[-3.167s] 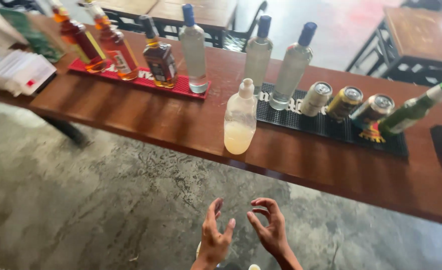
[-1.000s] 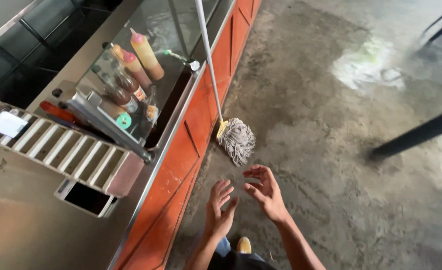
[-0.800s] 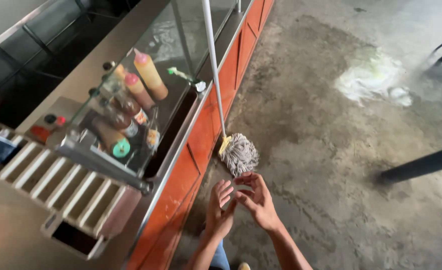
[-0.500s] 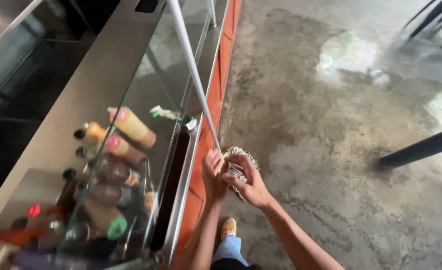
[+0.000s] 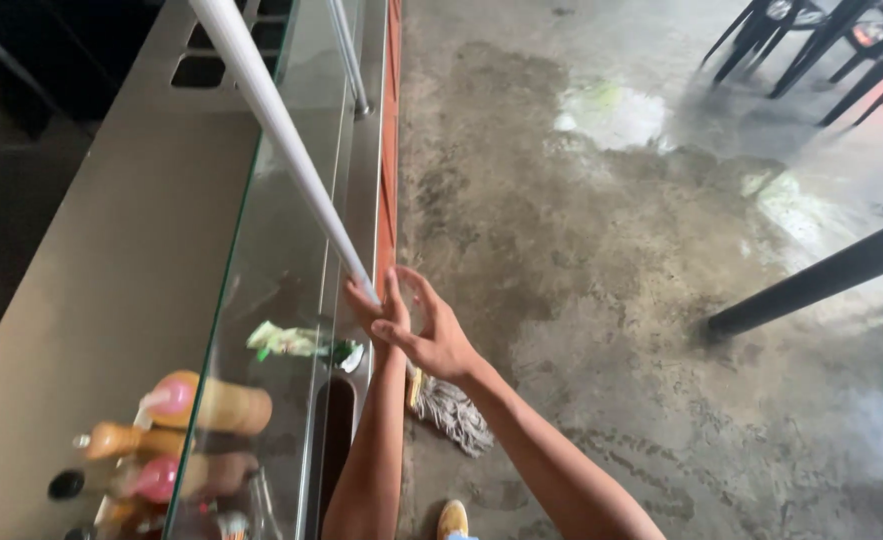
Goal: Mopping the floor in a restaurant bar area after applying cleaning solution.
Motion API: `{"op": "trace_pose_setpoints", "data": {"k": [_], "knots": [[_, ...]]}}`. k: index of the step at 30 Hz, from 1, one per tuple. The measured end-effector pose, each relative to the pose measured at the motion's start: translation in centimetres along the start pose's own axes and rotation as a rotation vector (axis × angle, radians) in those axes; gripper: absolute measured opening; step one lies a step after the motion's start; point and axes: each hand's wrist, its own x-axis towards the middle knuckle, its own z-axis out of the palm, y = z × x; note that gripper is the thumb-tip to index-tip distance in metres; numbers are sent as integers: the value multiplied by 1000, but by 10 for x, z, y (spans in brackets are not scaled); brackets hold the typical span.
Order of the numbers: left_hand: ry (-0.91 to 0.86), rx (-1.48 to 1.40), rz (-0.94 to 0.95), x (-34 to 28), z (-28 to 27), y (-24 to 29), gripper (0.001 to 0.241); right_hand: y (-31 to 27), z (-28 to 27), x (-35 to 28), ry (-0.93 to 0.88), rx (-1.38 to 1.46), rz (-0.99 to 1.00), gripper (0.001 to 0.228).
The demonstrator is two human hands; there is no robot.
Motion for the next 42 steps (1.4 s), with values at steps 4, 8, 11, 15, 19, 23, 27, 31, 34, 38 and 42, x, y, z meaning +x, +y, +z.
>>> {"op": "trace_pose_setpoints", "data": {"k": [4, 8, 11, 15, 19, 23, 27, 31, 34, 38, 42], "knots": [[-198, -69, -281, 1, 9, 16, 71, 11, -14, 9, 22, -68, -85, 91], [-496, -223, -69, -64, 37, 10, 56, 36, -36, -2, 111, 89, -69, 81], [-592, -235, 91, -128, 55, 20, 37, 44, -80, -23, 237, 175, -30, 51], [-736, -260, 154, -181, 17, 122, 31, 77, -143, -96, 333, 268, 120, 28], [-810, -293, 406, -246, -6, 167, 19, 43, -166, -191, 430, 348, 115, 45], [-842, -297, 490, -320, -34, 219, 20, -3, -188, -290, 531, 466, -109, 42], [-974, -328, 597, -407, -78, 275, 18, -53, -205, -408, 572, 503, -295, 40], [-1120, -325, 537, -494, -126, 313, 20, -66, -217, -518, 587, 505, -358, 40], [-1354, -170, 479, -540, -156, 331, 17, -66, -221, -585, 645, 516, -359, 39], [-1453, -184, 674, -593, -192, 344, 21, -86, -227, -656, 671, 468, -361, 36], [-1473, -142, 735, -636, -234, 366, 25, -104, -226, -712, 602, 472, -475, 36]]}}
